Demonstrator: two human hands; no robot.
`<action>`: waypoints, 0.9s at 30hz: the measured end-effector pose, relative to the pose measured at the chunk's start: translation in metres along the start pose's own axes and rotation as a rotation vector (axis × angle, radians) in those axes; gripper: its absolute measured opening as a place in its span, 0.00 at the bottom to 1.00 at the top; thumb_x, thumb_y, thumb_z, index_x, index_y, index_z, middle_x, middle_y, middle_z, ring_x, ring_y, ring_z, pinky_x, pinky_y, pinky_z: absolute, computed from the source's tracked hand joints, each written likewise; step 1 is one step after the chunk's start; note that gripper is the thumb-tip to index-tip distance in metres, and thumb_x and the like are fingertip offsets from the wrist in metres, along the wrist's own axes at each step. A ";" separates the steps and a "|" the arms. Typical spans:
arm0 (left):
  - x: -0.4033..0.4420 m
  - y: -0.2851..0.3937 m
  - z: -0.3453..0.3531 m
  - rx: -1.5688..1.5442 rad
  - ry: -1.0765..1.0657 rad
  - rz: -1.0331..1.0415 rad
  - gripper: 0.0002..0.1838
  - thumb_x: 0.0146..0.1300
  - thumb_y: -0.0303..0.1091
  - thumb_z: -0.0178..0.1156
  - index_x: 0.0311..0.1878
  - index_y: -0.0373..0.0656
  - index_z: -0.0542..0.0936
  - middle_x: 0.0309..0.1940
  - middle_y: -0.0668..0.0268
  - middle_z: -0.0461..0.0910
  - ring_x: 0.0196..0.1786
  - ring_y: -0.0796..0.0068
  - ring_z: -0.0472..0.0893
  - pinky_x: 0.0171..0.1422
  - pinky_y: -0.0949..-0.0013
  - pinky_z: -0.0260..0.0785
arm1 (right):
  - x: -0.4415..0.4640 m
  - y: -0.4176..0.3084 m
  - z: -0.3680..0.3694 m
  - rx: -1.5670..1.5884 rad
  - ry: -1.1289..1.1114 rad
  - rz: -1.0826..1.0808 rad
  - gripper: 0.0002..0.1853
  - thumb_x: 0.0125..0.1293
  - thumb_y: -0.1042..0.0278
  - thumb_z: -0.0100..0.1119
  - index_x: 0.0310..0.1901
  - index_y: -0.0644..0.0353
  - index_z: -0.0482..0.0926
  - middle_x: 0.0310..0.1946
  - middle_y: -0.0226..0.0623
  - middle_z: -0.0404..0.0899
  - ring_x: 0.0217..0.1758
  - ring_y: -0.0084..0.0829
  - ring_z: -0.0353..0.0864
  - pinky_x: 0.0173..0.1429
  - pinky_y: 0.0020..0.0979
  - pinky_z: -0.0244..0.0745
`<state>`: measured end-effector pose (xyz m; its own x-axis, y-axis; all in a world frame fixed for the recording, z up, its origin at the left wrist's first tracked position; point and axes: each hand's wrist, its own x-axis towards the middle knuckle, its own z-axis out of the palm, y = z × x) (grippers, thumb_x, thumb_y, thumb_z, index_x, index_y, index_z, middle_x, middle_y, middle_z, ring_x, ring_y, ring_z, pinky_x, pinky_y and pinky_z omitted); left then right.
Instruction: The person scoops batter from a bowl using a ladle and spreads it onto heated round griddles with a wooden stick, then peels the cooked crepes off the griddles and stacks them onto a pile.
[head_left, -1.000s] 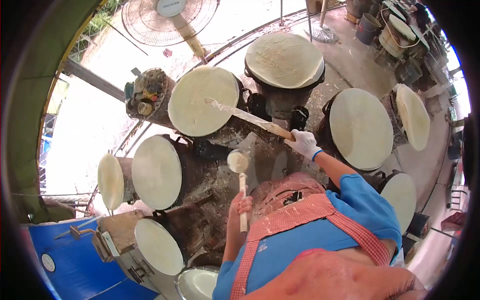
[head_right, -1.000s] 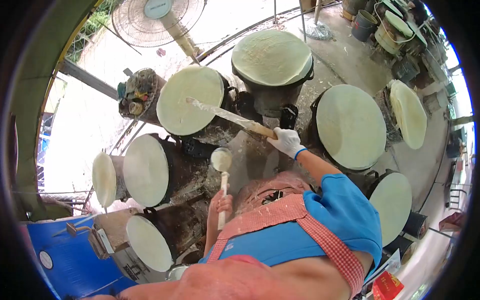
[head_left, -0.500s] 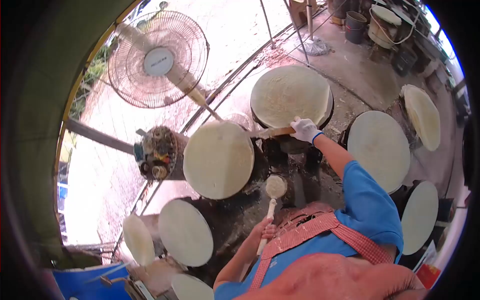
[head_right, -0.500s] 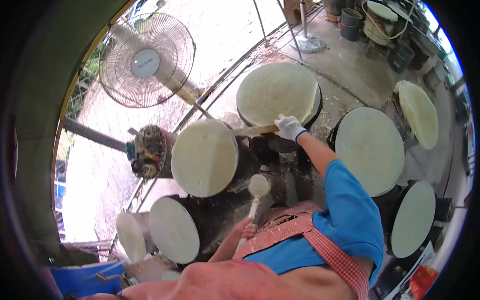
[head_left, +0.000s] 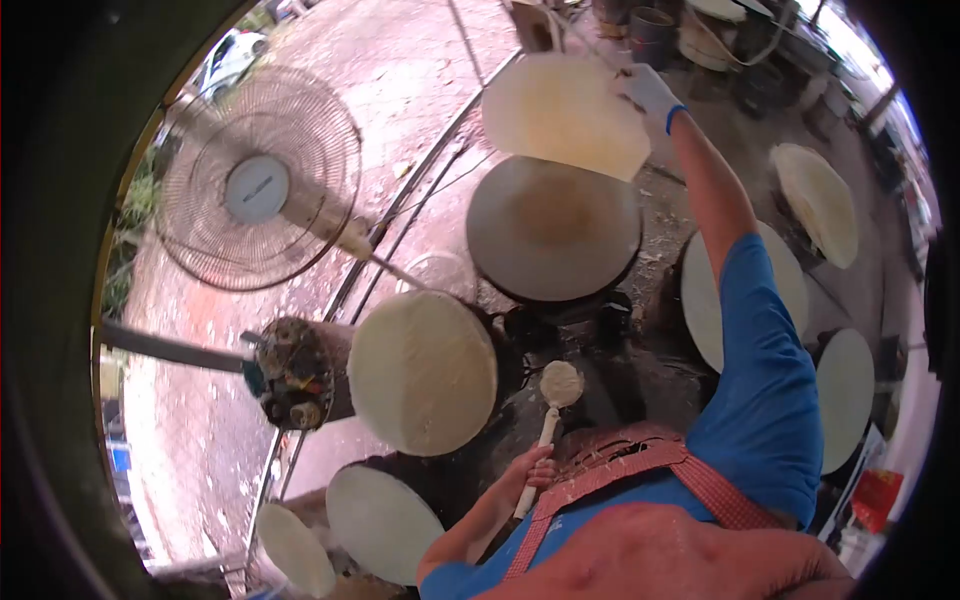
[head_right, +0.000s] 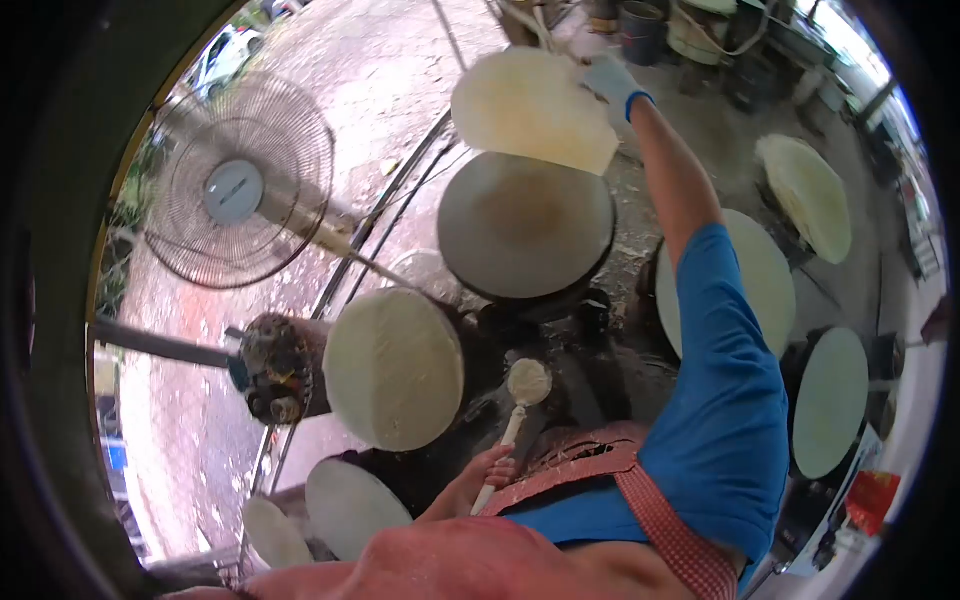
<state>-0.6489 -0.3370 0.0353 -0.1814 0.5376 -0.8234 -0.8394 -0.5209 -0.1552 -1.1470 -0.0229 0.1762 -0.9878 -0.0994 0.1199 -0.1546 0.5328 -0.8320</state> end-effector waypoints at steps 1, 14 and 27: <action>0.002 0.002 0.009 0.039 0.021 0.018 0.04 0.65 0.37 0.49 0.35 0.56 0.65 0.14 0.76 0.55 0.11 0.89 0.54 0.09 0.87 0.47 | 0.001 0.008 -0.021 0.064 0.078 -0.021 0.09 0.52 0.64 0.55 0.33 0.58 0.79 0.19 0.27 0.74 0.18 0.18 0.69 0.19 0.24 0.63; 0.073 -0.065 0.099 -0.456 -0.424 -0.063 0.17 0.68 0.35 0.42 0.57 0.42 0.69 0.15 0.73 0.56 0.13 0.86 0.56 0.15 0.81 0.54 | -0.208 0.229 -0.358 0.679 1.038 0.185 0.08 0.53 0.65 0.57 0.33 0.58 0.77 0.18 0.26 0.71 0.14 0.17 0.64 0.17 0.21 0.58; 0.093 -0.099 0.138 -0.234 -0.430 0.099 0.13 0.67 0.38 0.45 0.52 0.46 0.68 0.13 0.76 0.57 0.12 0.86 0.57 0.15 0.80 0.54 | -0.348 0.490 -0.356 0.308 1.525 0.823 0.13 0.49 0.63 0.54 0.32 0.65 0.78 0.24 0.44 0.77 0.26 0.38 0.77 0.30 0.36 0.69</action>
<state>-0.6536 -0.1440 0.0498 -0.4906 0.6771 -0.5485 -0.6788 -0.6917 -0.2467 -0.8854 0.5720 -0.0802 0.0370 0.9892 -0.1417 0.1796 -0.1461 -0.9728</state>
